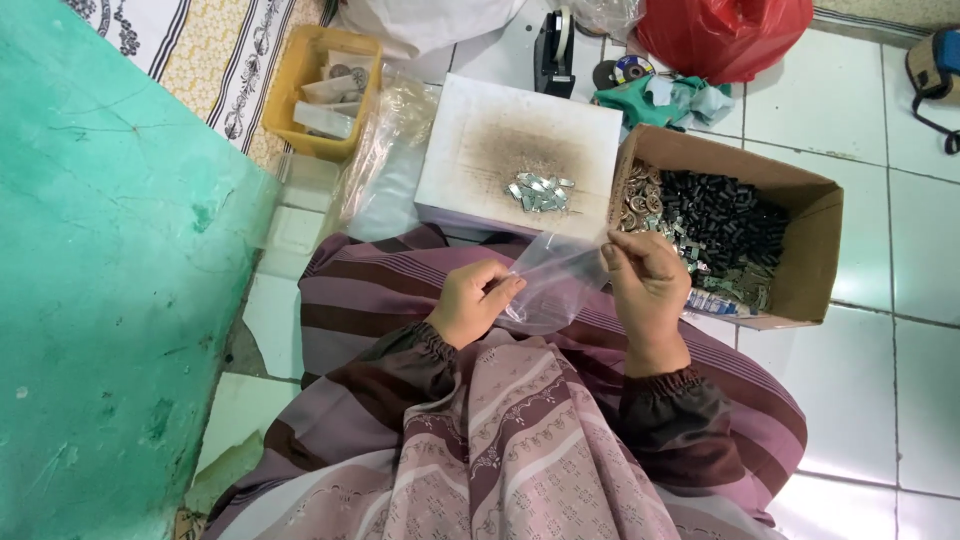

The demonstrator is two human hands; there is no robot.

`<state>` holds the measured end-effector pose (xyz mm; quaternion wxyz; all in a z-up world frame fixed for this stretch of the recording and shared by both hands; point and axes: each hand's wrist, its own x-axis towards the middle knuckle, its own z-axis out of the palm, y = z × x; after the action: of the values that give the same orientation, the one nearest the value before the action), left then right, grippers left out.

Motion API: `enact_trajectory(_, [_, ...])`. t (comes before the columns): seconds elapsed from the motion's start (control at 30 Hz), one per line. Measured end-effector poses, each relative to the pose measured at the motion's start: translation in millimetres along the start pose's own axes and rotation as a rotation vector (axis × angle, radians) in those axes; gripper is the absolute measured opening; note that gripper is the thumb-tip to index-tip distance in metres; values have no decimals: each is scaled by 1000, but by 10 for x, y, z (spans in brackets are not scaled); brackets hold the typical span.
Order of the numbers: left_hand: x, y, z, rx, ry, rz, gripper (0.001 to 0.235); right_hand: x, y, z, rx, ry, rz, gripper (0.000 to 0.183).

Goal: The person selects small silver-colored metal plates and black cylindrical components from a cardboard box and places them into a small transparent plastic bag.

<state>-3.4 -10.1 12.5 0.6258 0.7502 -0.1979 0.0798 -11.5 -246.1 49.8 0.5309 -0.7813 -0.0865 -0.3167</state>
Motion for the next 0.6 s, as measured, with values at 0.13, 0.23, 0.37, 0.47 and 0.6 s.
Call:
enact_trajectory(0.13, [-33, -69, 32, 30, 19, -2, 29, -30, 80, -55, 24, 12, -41, 13])
enact_trajectory(0.23, [-43, -131, 39, 64, 21, 13, 28, 17, 27, -97, -25, 26, -143, 14])
enact_trajectory(0.37, [-36, -202, 32, 146, -10, 93, 16, 58, -68, -149, -43, -71, -228, 12])
enact_trajectory(0.47, [108, 72, -32, 280, 24, 316, 49, 64, -197, -125, -72, -141, -254, 15])
enact_trajectory(0.6, [306, 440, -25, 311, -27, 582, 45, 25, -257, -81, -162, -191, -350, 23])
